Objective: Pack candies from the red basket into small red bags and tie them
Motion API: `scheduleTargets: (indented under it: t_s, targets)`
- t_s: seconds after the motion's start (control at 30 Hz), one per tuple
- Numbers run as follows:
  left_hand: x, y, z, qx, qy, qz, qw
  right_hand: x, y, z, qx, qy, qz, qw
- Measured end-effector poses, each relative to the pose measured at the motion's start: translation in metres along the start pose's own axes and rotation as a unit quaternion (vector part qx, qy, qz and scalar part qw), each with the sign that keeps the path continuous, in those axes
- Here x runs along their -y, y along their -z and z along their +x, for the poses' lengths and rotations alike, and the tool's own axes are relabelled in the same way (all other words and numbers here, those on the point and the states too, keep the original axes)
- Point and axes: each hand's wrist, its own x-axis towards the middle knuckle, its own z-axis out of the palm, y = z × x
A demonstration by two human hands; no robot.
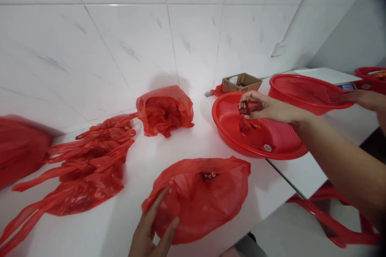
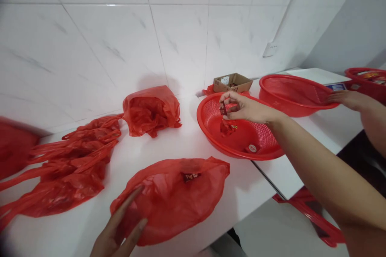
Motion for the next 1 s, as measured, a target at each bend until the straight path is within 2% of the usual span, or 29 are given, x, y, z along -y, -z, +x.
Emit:
scheduleTargets:
  t_s: [0.1,0.2,0.27,0.33,0.4,0.47,0.6,0.7,0.8,0.87,0.93,0.97,1.0]
  targets:
    - [-0.014,-0.009,0.013,0.024,0.015,-0.021,0.999,0.027,-0.034,-0.009,0.002,0.053,0.074,0.996]
    - [-0.021,-0.018,0.029,0.064,0.026,-0.071,0.995,0.037,-0.090,-0.012,0.042,0.101,0.166,0.980]
    - [-0.020,-0.021,0.038,0.087,0.030,-0.115,0.989,0.029,-0.131,-0.012,0.058,0.100,0.184,0.976]
    - [-0.017,-0.020,0.043,0.101,0.034,-0.151,0.983,0.016,-0.167,-0.011,0.049,0.070,0.156,0.984]
    - [-0.014,-0.017,0.044,0.109,0.039,-0.166,0.979,0.003,-0.190,-0.009,0.038,0.043,0.116,0.992]
    - [-0.012,-0.012,0.042,0.114,0.039,-0.156,0.980,-0.004,-0.198,-0.008,0.036,0.039,0.080,0.995]
    - [-0.009,-0.002,0.037,0.102,0.040,-0.138,0.984,0.000,-0.192,-0.010,0.058,0.044,0.020,0.997]
    - [-0.007,0.002,0.035,0.082,0.041,-0.143,0.986,0.008,-0.186,-0.018,0.086,0.048,-0.074,0.992]
    - [-0.006,0.004,0.034,0.101,0.040,-0.126,0.986,0.014,-0.172,-0.028,0.059,0.072,-0.136,0.986]
    - [-0.006,0.005,0.032,0.109,0.042,-0.118,0.986,0.014,-0.148,-0.033,-0.015,0.102,-0.151,0.983]
    - [-0.006,0.007,0.030,0.110,0.044,-0.113,0.987,0.007,-0.113,-0.034,-0.096,0.102,-0.215,0.967]
    - [-0.005,0.007,0.029,0.110,0.042,-0.107,0.987,-0.001,-0.093,-0.034,-0.120,0.076,-0.271,0.952]
    - [-0.005,0.007,0.029,0.111,0.041,-0.100,0.988,-0.011,-0.073,-0.034,-0.127,0.023,-0.337,0.933]
